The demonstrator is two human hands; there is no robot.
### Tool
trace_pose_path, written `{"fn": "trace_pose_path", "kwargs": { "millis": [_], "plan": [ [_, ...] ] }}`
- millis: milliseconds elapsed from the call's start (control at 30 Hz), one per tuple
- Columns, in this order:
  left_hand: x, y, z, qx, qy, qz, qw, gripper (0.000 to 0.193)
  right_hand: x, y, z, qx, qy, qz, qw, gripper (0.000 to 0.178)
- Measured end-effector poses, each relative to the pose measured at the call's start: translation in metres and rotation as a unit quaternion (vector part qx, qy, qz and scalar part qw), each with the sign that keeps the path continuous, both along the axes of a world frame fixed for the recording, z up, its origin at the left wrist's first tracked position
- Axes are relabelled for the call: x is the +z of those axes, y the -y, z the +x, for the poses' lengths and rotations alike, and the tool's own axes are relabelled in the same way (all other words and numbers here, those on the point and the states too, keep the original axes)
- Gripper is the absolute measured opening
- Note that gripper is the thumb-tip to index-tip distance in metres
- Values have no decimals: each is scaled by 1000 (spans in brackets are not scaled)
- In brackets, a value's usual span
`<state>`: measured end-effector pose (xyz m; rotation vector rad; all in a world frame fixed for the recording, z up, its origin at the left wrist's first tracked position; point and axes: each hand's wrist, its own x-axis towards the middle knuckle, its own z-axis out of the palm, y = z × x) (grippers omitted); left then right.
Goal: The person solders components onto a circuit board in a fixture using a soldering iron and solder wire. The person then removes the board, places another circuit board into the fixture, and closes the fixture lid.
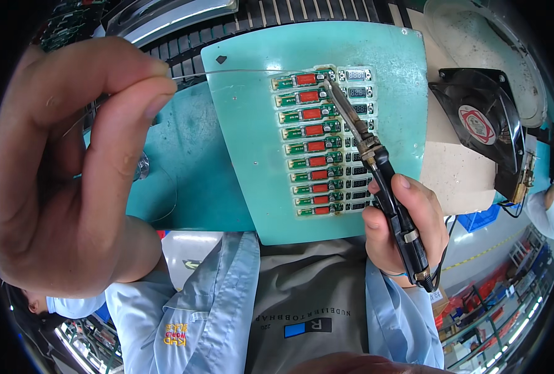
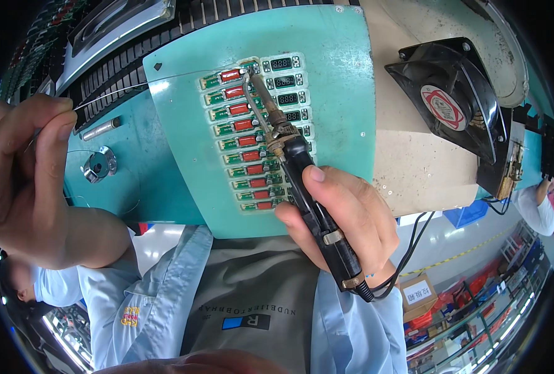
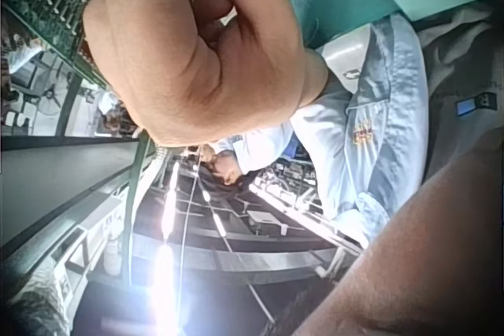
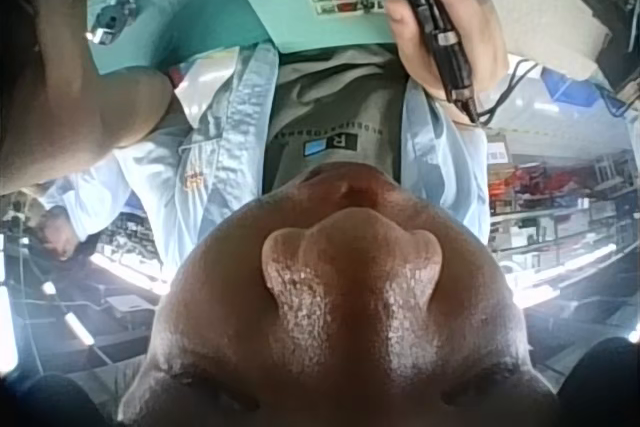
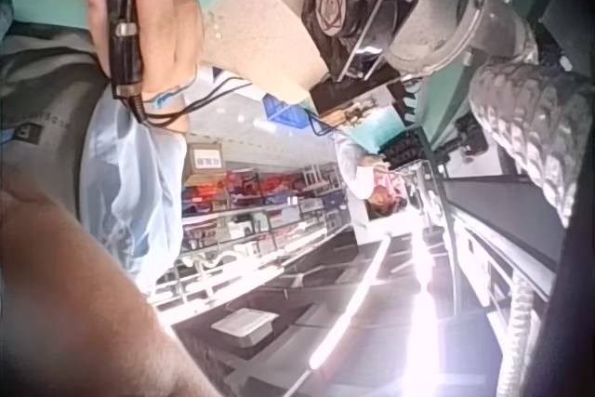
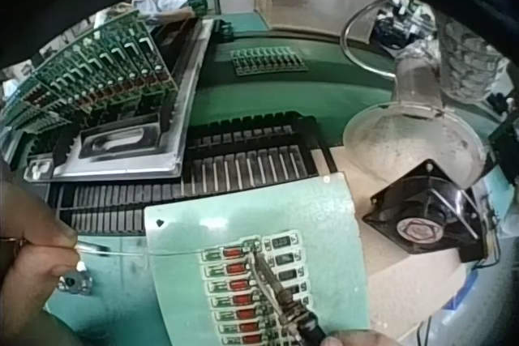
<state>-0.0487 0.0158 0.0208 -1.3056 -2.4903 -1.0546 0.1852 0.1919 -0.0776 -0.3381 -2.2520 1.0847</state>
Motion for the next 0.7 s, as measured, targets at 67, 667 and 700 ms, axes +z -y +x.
{"fn": "trace_pose_path", "kwargs": {
  "millis": [67, 667, 700],
  "plan": [
    [-1, 0, 0, -4, -2, 1, 1000, 12, -2, 0, 1, -2, -5, 3, 1000, 47],
    [-2, 0, -2, -31, -30, 11, 999, 6, -1, 1, 3, -2, 3, 10, 1000, 45],
    [-1, 3, -2, -33, -31, 12, 999, 6, -1, 1, 4, 0, 1, 9, 1000, 46]
  ]
}}
